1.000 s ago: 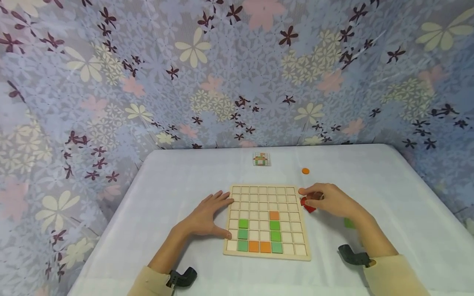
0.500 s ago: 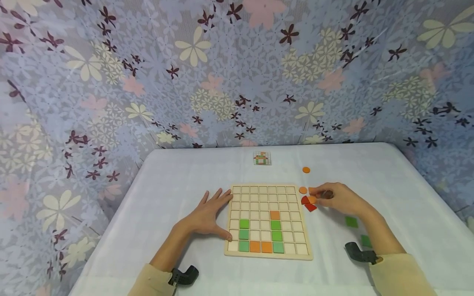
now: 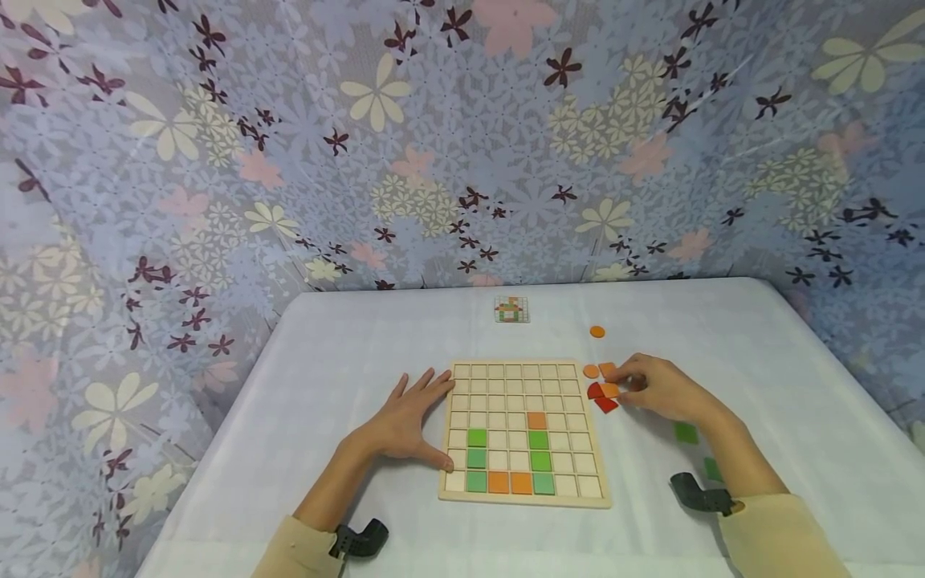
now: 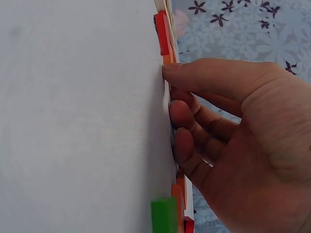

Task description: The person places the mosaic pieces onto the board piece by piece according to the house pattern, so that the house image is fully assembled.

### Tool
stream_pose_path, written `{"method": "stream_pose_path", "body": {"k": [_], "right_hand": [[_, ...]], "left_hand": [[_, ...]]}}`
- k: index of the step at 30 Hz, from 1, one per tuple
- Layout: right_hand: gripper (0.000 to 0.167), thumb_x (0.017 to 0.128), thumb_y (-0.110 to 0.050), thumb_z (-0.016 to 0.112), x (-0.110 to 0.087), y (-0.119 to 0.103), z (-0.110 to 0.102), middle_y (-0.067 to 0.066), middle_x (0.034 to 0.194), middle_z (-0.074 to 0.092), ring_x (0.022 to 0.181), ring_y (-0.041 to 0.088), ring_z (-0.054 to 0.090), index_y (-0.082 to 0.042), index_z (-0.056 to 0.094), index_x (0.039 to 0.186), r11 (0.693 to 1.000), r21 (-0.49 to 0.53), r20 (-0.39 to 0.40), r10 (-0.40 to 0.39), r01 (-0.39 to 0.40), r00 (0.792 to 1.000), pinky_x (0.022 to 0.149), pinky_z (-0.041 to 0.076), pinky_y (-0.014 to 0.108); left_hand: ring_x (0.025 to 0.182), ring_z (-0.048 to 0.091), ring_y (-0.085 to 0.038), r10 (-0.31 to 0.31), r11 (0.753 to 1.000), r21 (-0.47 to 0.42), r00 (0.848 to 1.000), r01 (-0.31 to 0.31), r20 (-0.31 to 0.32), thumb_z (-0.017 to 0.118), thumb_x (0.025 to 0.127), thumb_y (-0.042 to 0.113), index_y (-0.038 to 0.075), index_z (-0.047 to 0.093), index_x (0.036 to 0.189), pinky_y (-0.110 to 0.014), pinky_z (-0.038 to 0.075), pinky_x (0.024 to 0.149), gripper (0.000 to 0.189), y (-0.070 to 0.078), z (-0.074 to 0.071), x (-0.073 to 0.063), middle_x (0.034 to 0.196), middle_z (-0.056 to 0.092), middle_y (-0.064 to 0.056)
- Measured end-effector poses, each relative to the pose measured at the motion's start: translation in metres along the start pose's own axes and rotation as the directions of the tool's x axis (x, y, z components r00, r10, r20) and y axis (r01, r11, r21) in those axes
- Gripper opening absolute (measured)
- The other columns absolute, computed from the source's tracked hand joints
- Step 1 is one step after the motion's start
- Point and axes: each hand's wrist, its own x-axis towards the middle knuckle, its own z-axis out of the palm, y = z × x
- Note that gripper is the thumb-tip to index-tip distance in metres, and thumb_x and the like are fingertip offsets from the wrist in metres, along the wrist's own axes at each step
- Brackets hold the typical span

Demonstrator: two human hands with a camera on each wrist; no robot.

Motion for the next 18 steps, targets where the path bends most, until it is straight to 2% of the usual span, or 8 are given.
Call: {"method": "stream_pose_path", "body": {"k": [5,9,18], "right_hand": [[0.030,0.082,-0.011,0.075,-0.0003,-0.0021,0.0015,0.002,0.097,0.058,0.081,0.020,0.047,-0.008,0.072,0.111,1.000,-0.007,-0.005,0.007,-0.007,1.000,0.065,0.042,0.033],[0.030,0.081,-0.008,0.074,-0.0003,-0.0038,0.0030,0.002,0.096,0.058,0.079,0.019,0.047,-0.008,0.072,0.111,1.000,-0.008,-0.011,-0.015,0.015,1.000,0.064,0.043,0.032],[0.026,0.079,-0.006,0.074,-0.0005,-0.0041,0.0025,0.000,0.091,0.057,0.076,0.019,0.047,-0.009,0.072,0.105,1.000,-0.013,-0.032,-0.028,0.028,0.999,0.060,0.042,0.030]], "left_hand": [[0.146,0.004,-0.019,0.005,1.000,-0.008,1.000,-0.005,-0.004,0.066,0.051,0.087,0.021,0.024,0.154,-0.050,-0.002,0.114,0.129,-0.0001,-0.0002,-0.0018,0.160,0.013,0.008],[0.146,0.004,-0.019,0.001,1.000,-0.015,1.000,-0.001,0.000,0.066,0.050,0.087,0.020,0.024,0.154,-0.050,-0.002,0.114,0.130,0.0002,-0.0004,-0.0035,0.160,0.013,0.008],[0.146,0.003,-0.017,-0.005,1.000,0.003,1.000,0.005,0.000,0.065,0.051,0.087,0.022,0.022,0.155,-0.047,-0.003,0.115,0.130,-0.0003,0.0001,-0.0017,0.159,0.011,0.011]]}}
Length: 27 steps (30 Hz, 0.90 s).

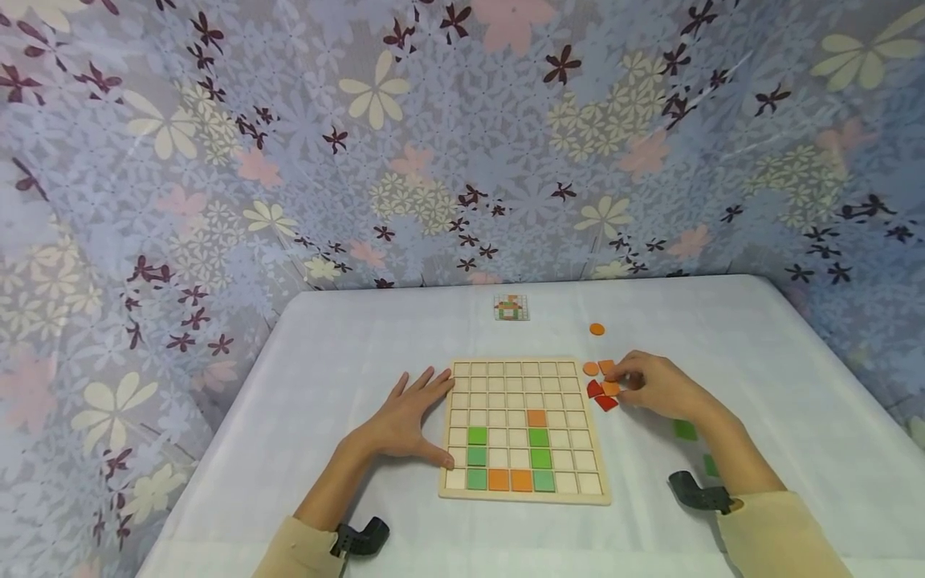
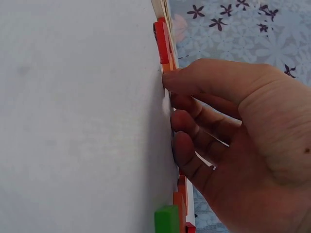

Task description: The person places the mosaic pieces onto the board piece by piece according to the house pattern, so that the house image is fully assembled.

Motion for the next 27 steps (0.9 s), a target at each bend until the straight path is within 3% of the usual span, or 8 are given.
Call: {"method": "stream_pose_path", "body": {"k": [9,20,27], "right_hand": [[0.028,0.079,-0.012,0.077,-0.001,-0.001,-0.001,0.002,0.092,0.060,0.080,0.020,0.049,-0.010,0.071,0.106,0.999,0.005,-0.002,0.043,-0.043,0.999,0.067,0.045,0.033],[0.030,0.081,-0.013,0.074,0.000,-0.005,0.003,0.001,0.093,0.057,0.078,0.019,0.046,-0.010,0.071,0.111,1.000,0.022,-0.022,-0.002,0.002,1.000,0.060,0.041,0.030],[0.030,0.084,-0.019,0.074,0.003,-0.014,0.012,-0.002,0.108,0.060,0.088,0.019,0.050,-0.018,0.072,0.114,0.999,0.014,-0.012,-0.045,0.045,0.999,0.071,0.043,0.034]], "left_hand": [[0.146,0.004,-0.020,0.012,1.000,-0.005,1.000,-0.012,-0.004,0.066,0.053,0.086,0.020,0.023,0.154,-0.049,-0.003,0.114,0.128,0.002,-0.001,0.000,0.159,0.013,0.009],[0.146,0.004,-0.021,0.014,1.000,-0.009,1.000,-0.014,-0.006,0.066,0.053,0.085,0.019,0.024,0.154,-0.050,-0.002,0.114,0.128,0.001,-0.001,0.000,0.159,0.013,0.007],[0.146,0.003,-0.019,0.003,1.000,0.000,1.000,-0.003,0.000,0.064,0.053,0.087,0.020,0.023,0.154,-0.049,-0.002,0.114,0.128,0.001,0.000,0.000,0.159,0.013,0.008]]}}
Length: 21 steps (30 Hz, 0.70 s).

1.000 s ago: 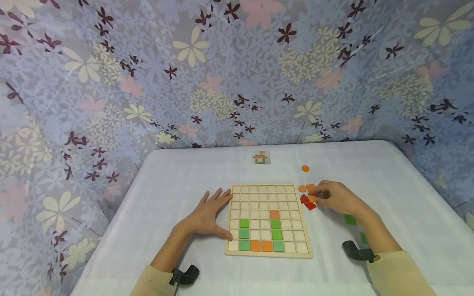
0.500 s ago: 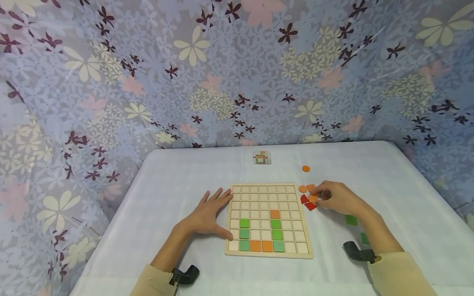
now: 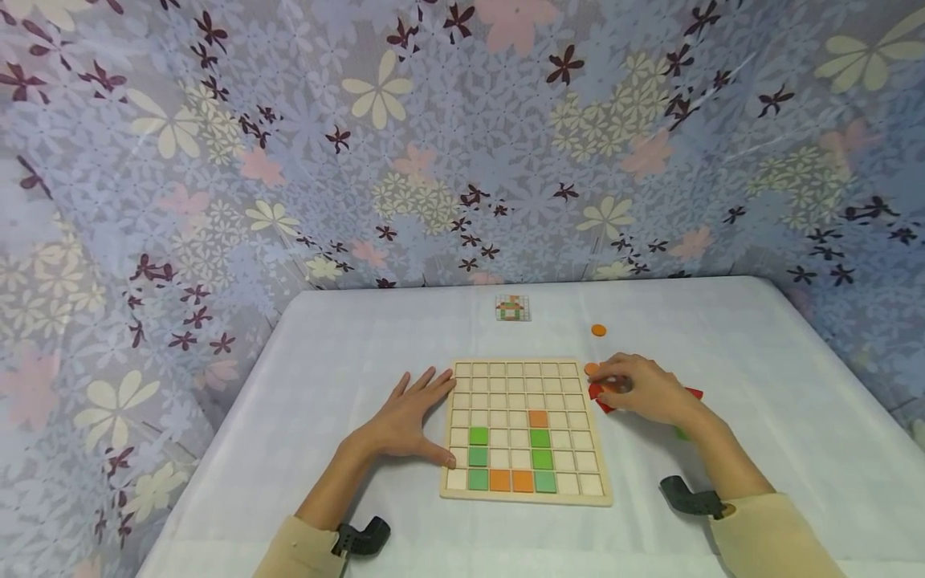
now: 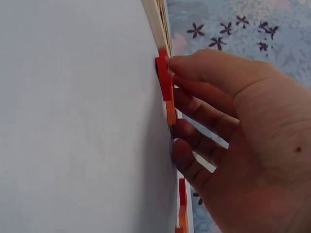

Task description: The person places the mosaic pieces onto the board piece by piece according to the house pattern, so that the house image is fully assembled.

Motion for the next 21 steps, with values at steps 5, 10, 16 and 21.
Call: {"method": "stream_pose_path", "body": {"k": [5,10,16,21], "right_hand": [[0.022,0.085,-0.018,0.072,0.000,-0.001,0.000,0.002,0.113,0.060,0.097,0.023,0.052,-0.022,0.074,0.107,0.999,-0.034,0.001,0.001,-0.001,1.000,0.078,0.045,0.041],[0.016,0.087,-0.016,0.071,-0.001,-0.002,-0.004,0.002,0.096,0.061,0.086,0.023,0.052,-0.018,0.076,0.102,0.999,-0.042,0.002,0.031,-0.031,1.000,0.069,0.046,0.036],[0.017,0.085,-0.014,0.071,-0.003,0.001,-0.010,-0.002,0.082,0.056,0.074,0.019,0.046,-0.012,0.075,0.101,0.996,-0.033,0.015,0.083,-0.082,0.996,0.058,0.039,0.029],[0.027,0.084,-0.011,0.070,-0.003,0.001,-0.009,-0.001,0.090,0.058,0.078,0.019,0.047,-0.011,0.072,0.112,0.998,-0.025,0.025,0.053,-0.052,0.998,0.062,0.042,0.030]], "left_hand": [[0.146,0.003,-0.018,-0.006,1.000,0.005,1.000,0.006,0.009,0.064,0.053,0.087,0.021,0.022,0.155,-0.047,-0.003,0.114,0.129,0.000,0.001,0.001,0.159,0.012,0.009],[0.146,0.003,-0.019,0.004,1.000,0.005,1.000,-0.004,0.001,0.063,0.053,0.087,0.020,0.022,0.155,-0.048,-0.003,0.114,0.128,-0.001,0.000,0.001,0.160,0.013,0.008],[0.146,0.002,-0.018,0.003,1.000,0.007,1.000,-0.003,0.002,0.062,0.053,0.088,0.020,0.022,0.155,-0.047,-0.003,0.114,0.129,-0.002,0.001,0.002,0.160,0.013,0.008],[0.146,0.003,-0.018,0.002,1.000,0.007,1.000,-0.002,0.006,0.062,0.053,0.088,0.020,0.022,0.155,-0.048,-0.003,0.114,0.129,-0.001,0.000,0.002,0.160,0.013,0.008]]}}
